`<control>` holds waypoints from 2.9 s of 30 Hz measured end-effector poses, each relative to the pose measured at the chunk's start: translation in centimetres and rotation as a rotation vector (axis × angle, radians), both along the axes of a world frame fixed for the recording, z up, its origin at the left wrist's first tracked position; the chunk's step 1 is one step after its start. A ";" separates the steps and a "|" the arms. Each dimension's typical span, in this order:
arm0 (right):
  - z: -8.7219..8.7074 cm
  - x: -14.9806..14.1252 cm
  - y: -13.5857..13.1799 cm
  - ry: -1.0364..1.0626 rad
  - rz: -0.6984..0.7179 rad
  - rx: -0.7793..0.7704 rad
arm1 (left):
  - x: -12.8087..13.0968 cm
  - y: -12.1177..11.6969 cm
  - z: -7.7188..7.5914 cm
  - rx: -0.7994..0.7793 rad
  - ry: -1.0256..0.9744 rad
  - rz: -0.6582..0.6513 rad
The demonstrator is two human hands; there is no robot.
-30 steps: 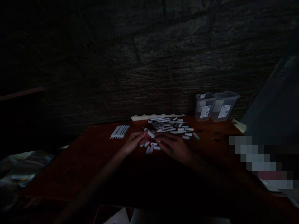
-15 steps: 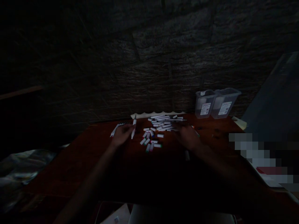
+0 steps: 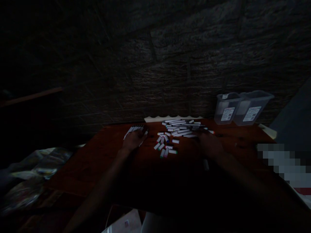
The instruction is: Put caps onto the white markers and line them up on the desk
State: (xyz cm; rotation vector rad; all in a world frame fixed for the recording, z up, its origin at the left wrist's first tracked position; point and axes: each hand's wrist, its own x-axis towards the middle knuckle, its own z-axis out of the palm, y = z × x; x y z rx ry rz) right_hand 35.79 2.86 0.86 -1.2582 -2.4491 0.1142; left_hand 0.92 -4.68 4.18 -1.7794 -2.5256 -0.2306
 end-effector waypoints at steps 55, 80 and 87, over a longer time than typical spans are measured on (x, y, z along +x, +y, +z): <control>1.6 -0.8 -1.8 0.641 -0.034 0.006 | -2.5 0.2 -0.8 0.042 0.002 0.115; 1.5 -0.9 -1.7 0.602 -0.007 0.015 | -6.5 0.5 -0.8 0.211 -0.100 0.313; 1.6 -0.6 -1.5 0.591 -0.001 0.010 | -7.3 0.7 -1.2 0.131 -0.165 0.327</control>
